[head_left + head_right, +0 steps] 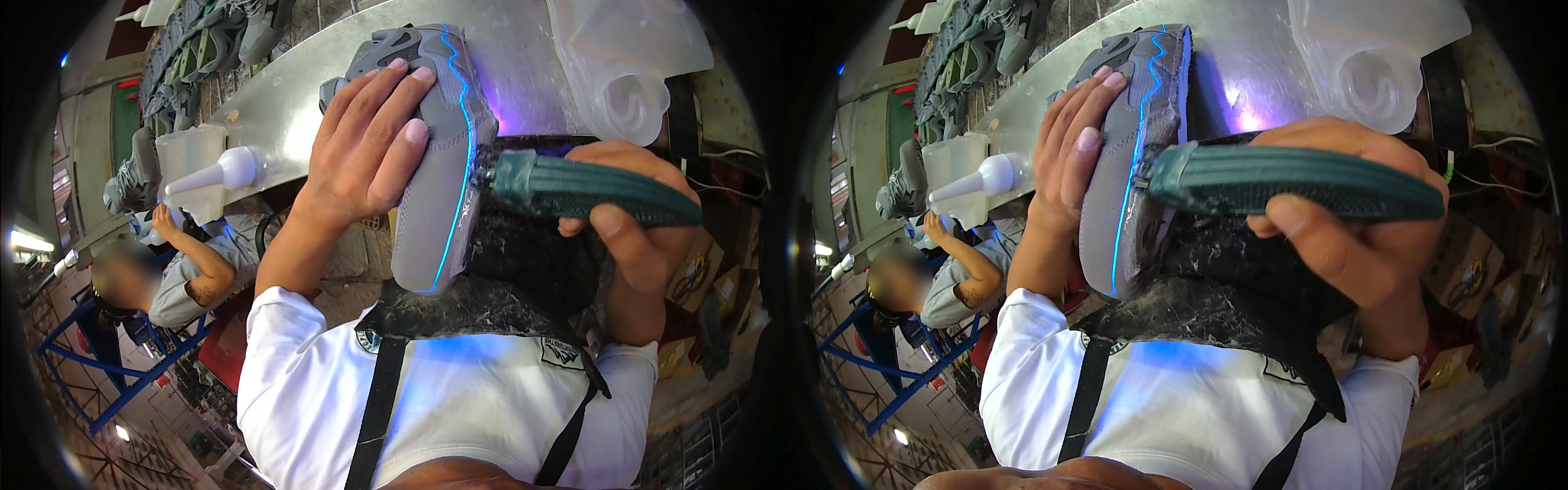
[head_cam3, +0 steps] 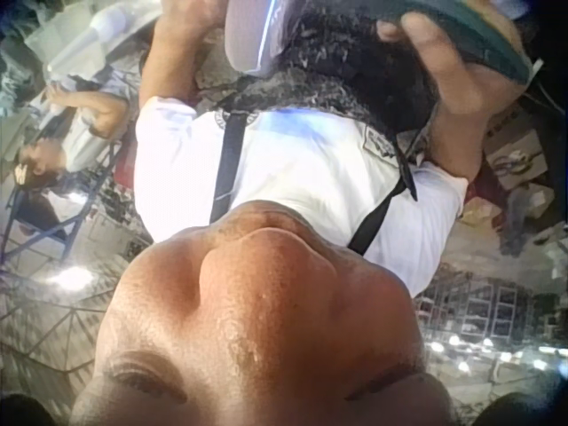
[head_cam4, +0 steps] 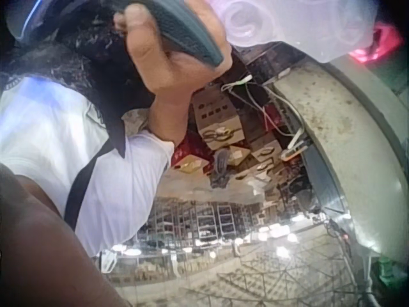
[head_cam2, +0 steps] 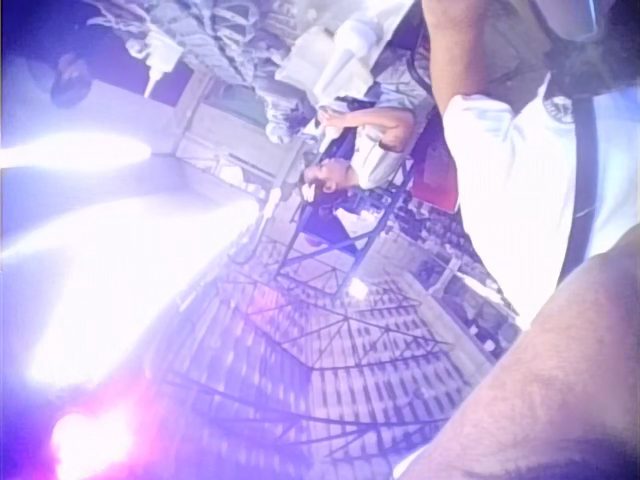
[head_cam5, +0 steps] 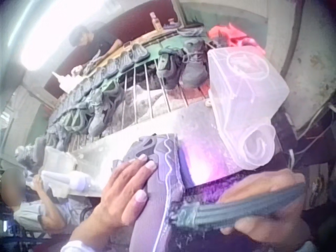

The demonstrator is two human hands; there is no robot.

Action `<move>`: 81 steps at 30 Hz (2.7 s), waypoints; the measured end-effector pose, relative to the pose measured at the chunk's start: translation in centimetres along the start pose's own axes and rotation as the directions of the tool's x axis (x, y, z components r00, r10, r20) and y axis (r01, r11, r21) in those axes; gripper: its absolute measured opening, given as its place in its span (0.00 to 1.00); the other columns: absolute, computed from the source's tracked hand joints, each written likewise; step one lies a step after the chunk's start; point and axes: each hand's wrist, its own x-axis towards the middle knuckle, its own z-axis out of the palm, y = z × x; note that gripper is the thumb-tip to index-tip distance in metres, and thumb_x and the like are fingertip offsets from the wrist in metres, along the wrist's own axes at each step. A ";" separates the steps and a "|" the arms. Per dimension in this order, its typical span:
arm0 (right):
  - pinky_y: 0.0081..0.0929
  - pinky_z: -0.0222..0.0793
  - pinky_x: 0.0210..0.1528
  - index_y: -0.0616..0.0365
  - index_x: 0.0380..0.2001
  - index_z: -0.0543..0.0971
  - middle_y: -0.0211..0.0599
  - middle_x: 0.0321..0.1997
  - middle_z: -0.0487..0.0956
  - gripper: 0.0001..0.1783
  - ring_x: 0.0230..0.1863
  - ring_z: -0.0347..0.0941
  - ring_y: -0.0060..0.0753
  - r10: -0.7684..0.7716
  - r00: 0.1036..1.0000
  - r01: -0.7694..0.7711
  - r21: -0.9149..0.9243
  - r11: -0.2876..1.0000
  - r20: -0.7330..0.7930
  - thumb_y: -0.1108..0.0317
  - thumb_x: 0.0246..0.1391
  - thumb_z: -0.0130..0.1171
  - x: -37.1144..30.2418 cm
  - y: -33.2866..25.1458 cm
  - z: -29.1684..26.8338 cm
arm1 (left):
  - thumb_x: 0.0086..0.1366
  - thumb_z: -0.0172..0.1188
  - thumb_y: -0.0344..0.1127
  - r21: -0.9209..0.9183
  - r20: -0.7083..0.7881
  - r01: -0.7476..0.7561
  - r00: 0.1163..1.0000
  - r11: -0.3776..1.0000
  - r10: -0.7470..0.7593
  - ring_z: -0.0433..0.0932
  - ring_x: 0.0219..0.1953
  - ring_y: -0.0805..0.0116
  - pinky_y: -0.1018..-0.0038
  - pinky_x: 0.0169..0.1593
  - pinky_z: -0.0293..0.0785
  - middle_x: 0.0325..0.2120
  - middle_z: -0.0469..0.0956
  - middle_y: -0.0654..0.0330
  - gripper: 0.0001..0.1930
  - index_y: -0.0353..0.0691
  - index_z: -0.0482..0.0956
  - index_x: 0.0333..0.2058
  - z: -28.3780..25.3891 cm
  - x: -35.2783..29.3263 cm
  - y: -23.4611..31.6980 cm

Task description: The person picks up shoes from a conveyor belt and uses a brush tool to apply adhesive along the outer seams and soles.

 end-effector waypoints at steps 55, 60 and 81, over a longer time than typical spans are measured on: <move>0.40 0.83 0.46 0.69 0.61 0.74 0.63 0.54 0.80 0.27 0.43 0.84 0.48 -0.100 0.995 0.102 0.077 0.992 -0.026 0.79 0.57 0.63 5.6 -2.2 -5.2 | 0.37 0.76 0.41 -0.283 0.586 0.327 0.803 0.902 -0.107 0.82 0.34 0.38 0.55 0.39 0.79 0.29 0.82 0.45 0.56 0.40 0.58 0.67 -2.8 10.5 -7.3; 0.35 0.80 0.50 0.66 0.49 0.83 0.59 0.54 0.82 0.21 0.47 0.84 0.48 -0.366 0.919 0.395 -0.381 0.836 0.149 0.80 0.49 0.68 6.9 -0.6 -1.9 | 0.37 0.77 0.42 -0.335 0.557 0.361 0.821 0.870 -0.126 0.83 0.36 0.39 0.56 0.40 0.79 0.32 0.82 0.43 0.57 0.36 0.57 0.67 -3.3 9.1 -8.9; 0.38 0.75 0.58 0.66 0.57 0.77 0.64 0.59 0.77 0.22 0.56 0.80 0.53 0.036 0.819 0.357 -0.557 0.750 0.572 0.73 0.60 0.62 12.8 -7.5 -6.0 | 0.38 0.83 0.37 -0.355 0.600 0.396 0.791 0.847 -0.119 0.82 0.48 0.50 0.62 0.53 0.77 0.45 0.82 0.50 0.49 0.39 0.69 0.61 -3.9 8.1 -9.8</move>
